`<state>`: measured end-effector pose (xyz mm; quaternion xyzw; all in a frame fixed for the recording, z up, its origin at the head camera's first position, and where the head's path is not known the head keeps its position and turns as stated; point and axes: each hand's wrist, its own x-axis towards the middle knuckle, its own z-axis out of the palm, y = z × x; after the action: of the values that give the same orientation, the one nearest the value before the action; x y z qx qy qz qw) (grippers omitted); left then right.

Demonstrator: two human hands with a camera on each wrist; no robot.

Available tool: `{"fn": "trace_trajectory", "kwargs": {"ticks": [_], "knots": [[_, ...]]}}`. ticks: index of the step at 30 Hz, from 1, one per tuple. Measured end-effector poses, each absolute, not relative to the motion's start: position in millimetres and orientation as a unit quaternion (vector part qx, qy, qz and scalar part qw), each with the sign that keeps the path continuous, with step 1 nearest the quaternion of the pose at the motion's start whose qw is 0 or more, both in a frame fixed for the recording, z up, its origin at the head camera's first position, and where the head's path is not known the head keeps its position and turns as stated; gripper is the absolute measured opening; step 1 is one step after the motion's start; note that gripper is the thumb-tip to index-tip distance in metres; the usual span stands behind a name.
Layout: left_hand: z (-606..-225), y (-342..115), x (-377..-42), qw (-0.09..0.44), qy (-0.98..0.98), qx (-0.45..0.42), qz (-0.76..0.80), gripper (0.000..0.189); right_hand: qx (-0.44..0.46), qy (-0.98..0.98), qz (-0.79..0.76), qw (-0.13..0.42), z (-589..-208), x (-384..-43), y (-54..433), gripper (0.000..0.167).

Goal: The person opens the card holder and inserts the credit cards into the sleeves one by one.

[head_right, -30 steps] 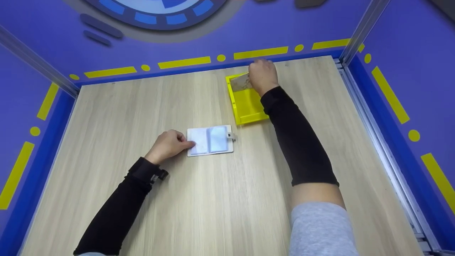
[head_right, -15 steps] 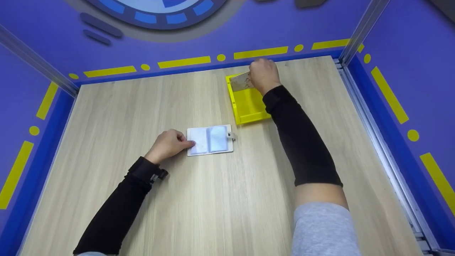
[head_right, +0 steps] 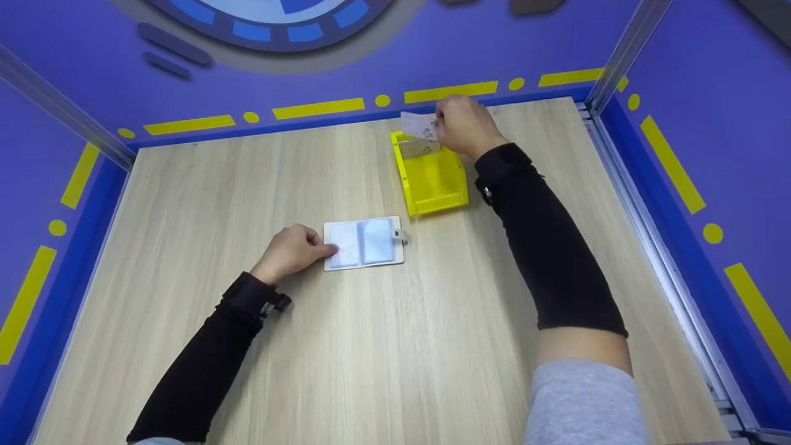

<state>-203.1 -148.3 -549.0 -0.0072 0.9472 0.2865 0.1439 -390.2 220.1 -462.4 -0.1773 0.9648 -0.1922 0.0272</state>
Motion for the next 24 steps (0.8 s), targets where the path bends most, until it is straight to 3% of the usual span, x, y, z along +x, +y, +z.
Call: {"fn": "trace_trajectory", "kwargs": {"ticks": [12,24], "knots": [[-548.3,-148.1,-205.1,0.158,0.947,-0.015,0.278,0.048,-0.158,0.933,-0.317,0.06,-440.6,-330.7,184.7,0.028],[-547.3,-148.7,-203.8,0.151,0.948,-0.01,0.281,0.049,-0.185,0.919,-0.33,0.115,-461.9,-269.6,138.0,0.021]]}}
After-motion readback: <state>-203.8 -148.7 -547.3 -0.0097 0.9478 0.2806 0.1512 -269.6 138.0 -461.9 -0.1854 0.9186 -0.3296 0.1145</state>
